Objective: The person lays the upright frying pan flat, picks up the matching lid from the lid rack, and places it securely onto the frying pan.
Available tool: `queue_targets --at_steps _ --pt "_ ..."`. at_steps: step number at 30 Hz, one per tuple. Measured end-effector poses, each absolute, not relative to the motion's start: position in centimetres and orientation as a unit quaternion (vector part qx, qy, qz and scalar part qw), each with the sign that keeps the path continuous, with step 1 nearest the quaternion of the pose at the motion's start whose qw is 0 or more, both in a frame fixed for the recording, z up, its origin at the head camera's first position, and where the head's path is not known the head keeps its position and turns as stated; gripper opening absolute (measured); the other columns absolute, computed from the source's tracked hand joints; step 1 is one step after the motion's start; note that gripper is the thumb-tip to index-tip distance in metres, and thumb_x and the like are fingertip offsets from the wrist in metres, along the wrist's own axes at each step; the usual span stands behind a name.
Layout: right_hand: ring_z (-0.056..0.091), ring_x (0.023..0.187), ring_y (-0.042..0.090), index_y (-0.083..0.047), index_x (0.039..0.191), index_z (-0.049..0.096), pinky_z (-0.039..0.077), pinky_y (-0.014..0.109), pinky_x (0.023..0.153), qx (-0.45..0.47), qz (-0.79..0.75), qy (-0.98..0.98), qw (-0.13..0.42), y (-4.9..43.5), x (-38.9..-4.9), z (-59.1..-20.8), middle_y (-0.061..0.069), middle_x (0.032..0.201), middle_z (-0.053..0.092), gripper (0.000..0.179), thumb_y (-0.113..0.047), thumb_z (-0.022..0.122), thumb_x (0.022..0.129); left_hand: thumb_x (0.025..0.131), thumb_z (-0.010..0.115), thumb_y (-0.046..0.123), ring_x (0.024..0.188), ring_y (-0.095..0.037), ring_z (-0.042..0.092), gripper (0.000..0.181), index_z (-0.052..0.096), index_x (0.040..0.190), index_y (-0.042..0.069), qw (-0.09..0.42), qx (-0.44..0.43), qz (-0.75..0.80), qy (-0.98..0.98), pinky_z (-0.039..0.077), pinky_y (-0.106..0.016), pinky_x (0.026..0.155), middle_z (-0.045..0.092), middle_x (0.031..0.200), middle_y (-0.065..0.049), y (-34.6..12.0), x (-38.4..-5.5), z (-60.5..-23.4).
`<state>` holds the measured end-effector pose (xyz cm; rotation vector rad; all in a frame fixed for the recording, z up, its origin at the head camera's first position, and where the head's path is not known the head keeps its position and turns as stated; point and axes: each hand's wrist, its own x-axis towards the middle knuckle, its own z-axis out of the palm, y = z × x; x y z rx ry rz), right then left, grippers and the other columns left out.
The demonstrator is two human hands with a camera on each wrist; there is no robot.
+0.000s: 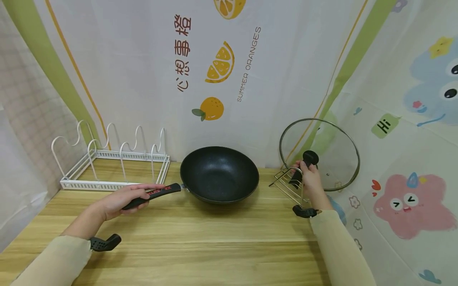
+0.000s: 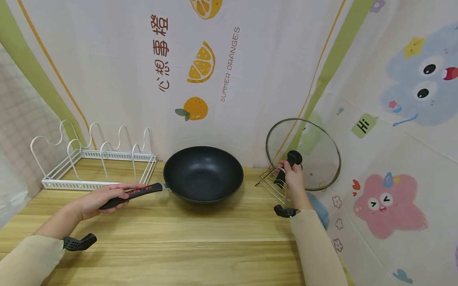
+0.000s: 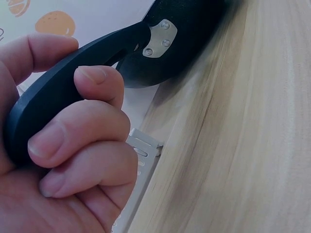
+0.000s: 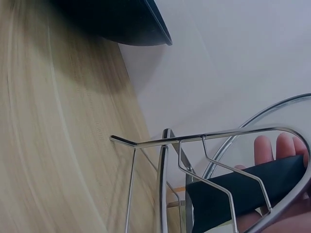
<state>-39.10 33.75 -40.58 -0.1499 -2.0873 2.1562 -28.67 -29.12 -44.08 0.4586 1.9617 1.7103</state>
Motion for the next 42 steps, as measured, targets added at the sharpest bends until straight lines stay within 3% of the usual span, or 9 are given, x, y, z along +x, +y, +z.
queue_targets --at_steps 6,19,24,33,42 --pt "0.072 0.087 0.003 -0.008 0.135 0.051 0.061 0.018 0.083 -0.048 0.745 -0.662 0.062 34.0 -39.1 -40.4 -0.012 0.098 0.067 0.029 -0.028 0.039 0.119 0.111 0.054 0.016 0.058 -0.004 0.045 0.047 0.062 0.156 0.024 0.247 0.163 0.626 0.722 0.036 -0.017 0.05 0.059 0.078 0.005 -29.1 -28.7 -44.0" --pt "0.073 0.101 0.006 -0.005 0.136 0.055 0.063 0.018 0.085 -0.021 0.712 -0.697 0.08 34.1 -38.5 -39.4 -0.01 0.103 0.073 0.034 -0.032 0.045 0.118 0.11 0.055 0.016 0.058 -0.004 0.045 0.048 0.062 0.156 0.024 0.245 0.154 0.625 0.725 0.036 -0.016 0.049 0.059 0.078 0.005 -29.0 -28.5 -43.9" --pt "0.076 0.097 0.005 -0.003 0.137 0.054 0.063 0.018 0.083 -0.019 0.707 -0.701 0.089 34.2 -38.5 -39.0 -0.01 0.101 0.073 0.034 -0.03 0.044 0.118 0.11 0.055 0.016 0.058 -0.004 0.045 0.048 0.063 0.156 0.025 0.245 0.153 0.626 0.724 0.035 -0.016 0.049 0.059 0.078 0.005 -29.1 -28.5 -43.9" --pt "0.077 0.099 0.007 -0.007 0.132 0.056 0.062 0.022 0.096 -0.02 0.709 -0.698 0.103 34.4 -38.3 -37.4 -0.007 0.101 0.072 0.03 -0.031 0.048 0.117 0.11 0.055 0.016 0.058 -0.003 0.046 0.047 0.064 0.155 0.026 0.249 0.154 0.631 0.719 0.035 -0.016 0.049 0.059 0.078 0.005 -29.1 -28.6 -43.9" --pt "0.076 0.093 0.006 -0.006 0.13 0.054 0.063 0.02 0.086 -0.025 0.72 -0.687 0.094 34.2 -37.5 -34.9 -0.01 0.095 0.071 0.025 -0.026 0.045 0.118 0.11 0.055 0.017 0.058 -0.004 0.045 0.048 0.061 0.157 0.024 0.248 0.157 0.624 0.724 0.036 -0.016 0.05 0.059 0.079 0.005 -29.1 -28.6 -44.2"
